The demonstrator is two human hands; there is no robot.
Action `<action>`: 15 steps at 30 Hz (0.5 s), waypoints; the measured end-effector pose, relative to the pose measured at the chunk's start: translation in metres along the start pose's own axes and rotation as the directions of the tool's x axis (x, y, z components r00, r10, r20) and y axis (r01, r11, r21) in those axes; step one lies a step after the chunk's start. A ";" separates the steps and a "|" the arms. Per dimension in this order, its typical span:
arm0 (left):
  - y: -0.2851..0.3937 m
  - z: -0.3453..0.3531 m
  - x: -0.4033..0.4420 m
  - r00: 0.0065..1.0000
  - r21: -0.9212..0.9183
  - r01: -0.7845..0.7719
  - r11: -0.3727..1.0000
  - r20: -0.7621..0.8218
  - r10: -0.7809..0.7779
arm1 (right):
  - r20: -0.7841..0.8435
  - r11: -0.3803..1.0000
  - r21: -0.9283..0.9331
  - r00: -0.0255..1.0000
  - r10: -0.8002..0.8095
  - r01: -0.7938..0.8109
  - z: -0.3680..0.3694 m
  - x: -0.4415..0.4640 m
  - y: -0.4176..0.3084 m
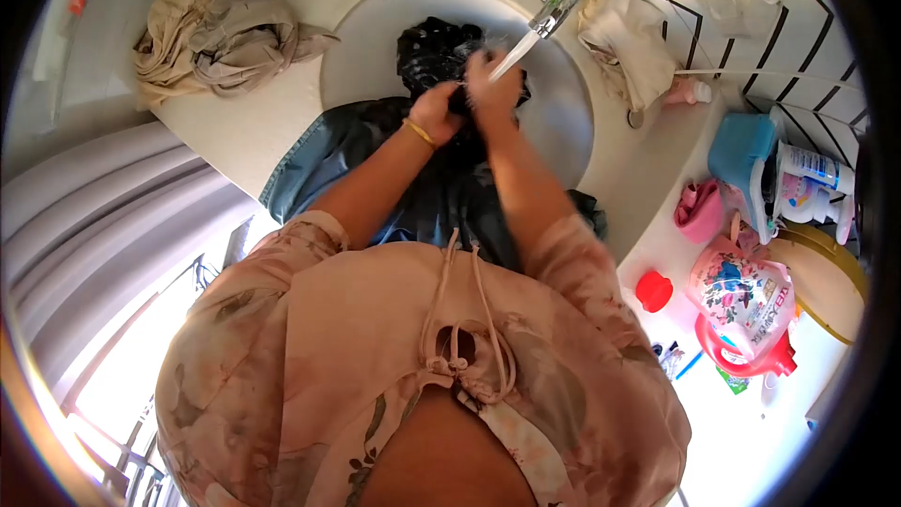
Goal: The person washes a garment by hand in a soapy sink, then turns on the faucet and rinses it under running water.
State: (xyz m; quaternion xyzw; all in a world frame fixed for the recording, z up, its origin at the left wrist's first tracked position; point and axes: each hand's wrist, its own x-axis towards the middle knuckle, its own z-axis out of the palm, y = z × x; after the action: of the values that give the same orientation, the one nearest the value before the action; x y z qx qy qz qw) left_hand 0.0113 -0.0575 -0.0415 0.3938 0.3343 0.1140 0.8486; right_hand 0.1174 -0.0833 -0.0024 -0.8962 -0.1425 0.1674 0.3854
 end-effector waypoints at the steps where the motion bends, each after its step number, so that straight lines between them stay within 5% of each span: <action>1: -0.004 0.011 0.004 0.980 -0.517 0.125 0.847 -0.071 -0.188 | 0.053 0.999 0.020 0.998 0.029 -0.031 -0.005 0.018 0.006; 2: 0.003 0.009 0.005 0.971 -0.539 0.149 0.829 -0.080 -0.227 | 0.104 0.998 0.041 0.993 0.051 -0.056 -0.007 0.029 0.009; 5: 0.045 0.018 -0.003 0.945 -0.562 0.189 0.805 -0.118 -0.304 | 0.029 0.904 0.052 0.904 -0.426 0.425 -0.010 -0.016 -0.002; 6: 0.022 -0.010 0.017 0.955 -0.713 0.256 0.653 0.081 -0.286 | 0.011 0.808 0.073 0.809 -0.587 0.585 -0.013 -0.033 -0.009; 8: 0.010 -0.013 0.022 0.957 -0.854 0.247 0.457 0.288 0.021 | -0.011 0.850 -0.066 0.852 -0.524 0.522 -0.012 -0.031 -0.008; 10: -0.016 -0.022 0.029 0.945 -0.691 0.079 0.718 0.282 0.167 | -0.052 0.877 -0.192 0.888 -0.458 0.441 -0.008 -0.025 -0.008; 11: -0.045 -0.033 0.035 0.964 -0.325 -0.097 0.941 0.203 0.170 | -0.075 0.887 -0.246 0.905 -0.419 0.391 -0.004 -0.024 -0.008; 13: 0.012 0.020 -0.004 0.964 -0.618 0.199 0.761 -0.017 -0.266 | -0.038 0.957 -0.215 0.977 -0.209 0.196 -0.003 0.005 -0.004; 14: 0.018 0.021 -0.003 0.967 -0.615 0.203 0.762 0.005 -0.253 | 0.041 0.989 -0.141 0.998 -0.039 0.044 -0.009 0.030 0.001; 15: 0.022 0.019 -0.001 0.970 -0.616 0.205 0.761 0.027 -0.240 | 0.089 0.981 -0.146 0.989 -0.119 0.132 -0.011 0.033 0.005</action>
State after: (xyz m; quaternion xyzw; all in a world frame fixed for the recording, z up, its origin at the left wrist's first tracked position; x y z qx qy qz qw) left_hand 0.0245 -0.0549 -0.0152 0.0508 0.3460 0.1256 0.9284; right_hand 0.1522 -0.0813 -0.0047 -0.9046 -0.2263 0.1671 0.3202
